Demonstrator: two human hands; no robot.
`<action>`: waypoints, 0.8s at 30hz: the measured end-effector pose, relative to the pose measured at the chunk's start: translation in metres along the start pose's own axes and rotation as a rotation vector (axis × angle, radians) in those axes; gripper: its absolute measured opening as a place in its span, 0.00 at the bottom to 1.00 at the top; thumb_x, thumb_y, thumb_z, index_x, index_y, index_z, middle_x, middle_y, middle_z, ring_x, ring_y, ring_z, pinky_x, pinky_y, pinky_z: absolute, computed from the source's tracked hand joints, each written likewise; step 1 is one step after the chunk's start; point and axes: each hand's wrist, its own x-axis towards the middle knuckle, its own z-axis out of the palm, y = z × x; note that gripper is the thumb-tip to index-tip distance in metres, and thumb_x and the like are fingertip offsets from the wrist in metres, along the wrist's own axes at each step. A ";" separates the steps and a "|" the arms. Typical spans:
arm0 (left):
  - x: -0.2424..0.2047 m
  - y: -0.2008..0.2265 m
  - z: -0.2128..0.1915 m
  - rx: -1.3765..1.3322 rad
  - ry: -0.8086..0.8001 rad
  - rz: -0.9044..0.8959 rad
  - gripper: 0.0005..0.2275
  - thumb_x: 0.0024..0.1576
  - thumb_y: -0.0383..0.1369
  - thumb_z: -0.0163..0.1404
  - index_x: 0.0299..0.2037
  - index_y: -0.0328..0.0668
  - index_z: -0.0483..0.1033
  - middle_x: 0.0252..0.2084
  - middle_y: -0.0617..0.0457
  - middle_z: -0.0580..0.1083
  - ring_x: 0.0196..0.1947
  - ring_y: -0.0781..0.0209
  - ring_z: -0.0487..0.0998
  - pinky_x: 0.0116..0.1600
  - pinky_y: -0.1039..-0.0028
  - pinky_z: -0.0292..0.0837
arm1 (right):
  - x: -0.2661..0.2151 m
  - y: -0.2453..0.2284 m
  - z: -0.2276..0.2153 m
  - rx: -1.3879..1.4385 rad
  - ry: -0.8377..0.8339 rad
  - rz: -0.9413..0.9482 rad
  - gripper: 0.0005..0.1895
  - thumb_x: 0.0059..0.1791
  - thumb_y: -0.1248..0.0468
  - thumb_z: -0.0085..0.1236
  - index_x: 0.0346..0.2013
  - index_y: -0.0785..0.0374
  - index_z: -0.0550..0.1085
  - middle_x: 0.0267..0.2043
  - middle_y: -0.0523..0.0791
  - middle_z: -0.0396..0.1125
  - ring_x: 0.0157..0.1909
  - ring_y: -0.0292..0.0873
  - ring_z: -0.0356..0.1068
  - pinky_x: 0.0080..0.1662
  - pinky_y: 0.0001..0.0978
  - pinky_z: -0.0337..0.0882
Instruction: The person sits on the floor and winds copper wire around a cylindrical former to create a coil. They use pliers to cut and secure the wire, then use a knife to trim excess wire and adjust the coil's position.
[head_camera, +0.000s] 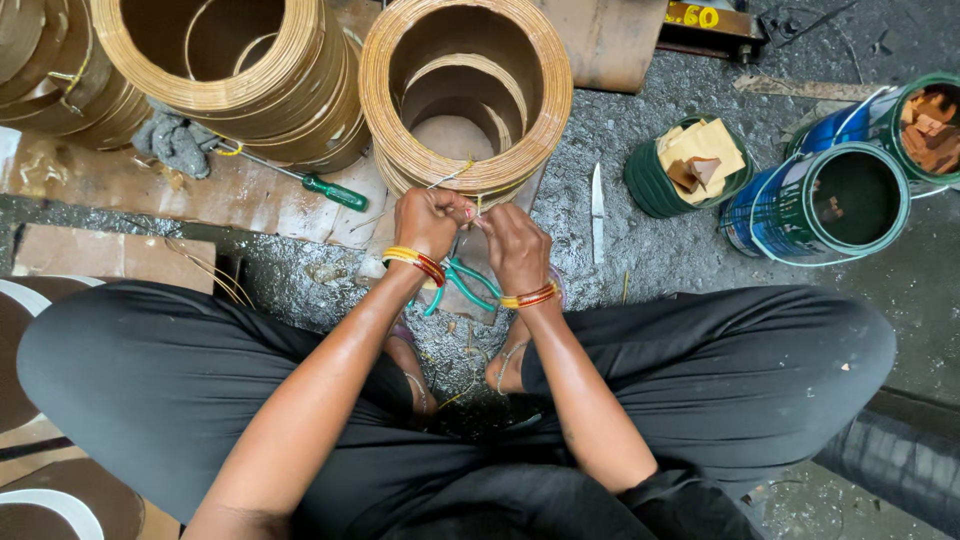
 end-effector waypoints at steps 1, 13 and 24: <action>-0.001 0.001 0.000 0.013 0.007 0.007 0.03 0.50 0.25 0.62 0.33 0.36 0.86 0.26 0.49 0.81 0.24 0.67 0.79 0.33 0.74 0.73 | -0.005 0.005 0.005 0.113 0.001 0.064 0.05 0.53 0.68 0.60 0.34 0.64 0.72 0.32 0.46 0.67 0.33 0.46 0.71 0.35 0.36 0.69; 0.002 0.009 -0.004 0.008 0.012 0.057 0.03 0.50 0.25 0.61 0.33 0.37 0.85 0.29 0.49 0.82 0.26 0.67 0.81 0.36 0.75 0.75 | 0.001 0.018 0.018 1.107 -0.269 1.049 0.07 0.55 0.64 0.51 0.40 0.63 0.75 0.31 0.45 0.72 0.25 0.36 0.67 0.26 0.25 0.66; 0.005 0.001 -0.002 0.006 -0.021 0.061 0.03 0.51 0.25 0.60 0.33 0.36 0.85 0.28 0.49 0.82 0.26 0.68 0.82 0.35 0.76 0.77 | 0.013 -0.009 -0.018 -0.146 -0.007 -0.160 0.12 0.47 0.63 0.67 0.31 0.64 0.71 0.32 0.47 0.63 0.34 0.49 0.70 0.36 0.40 0.71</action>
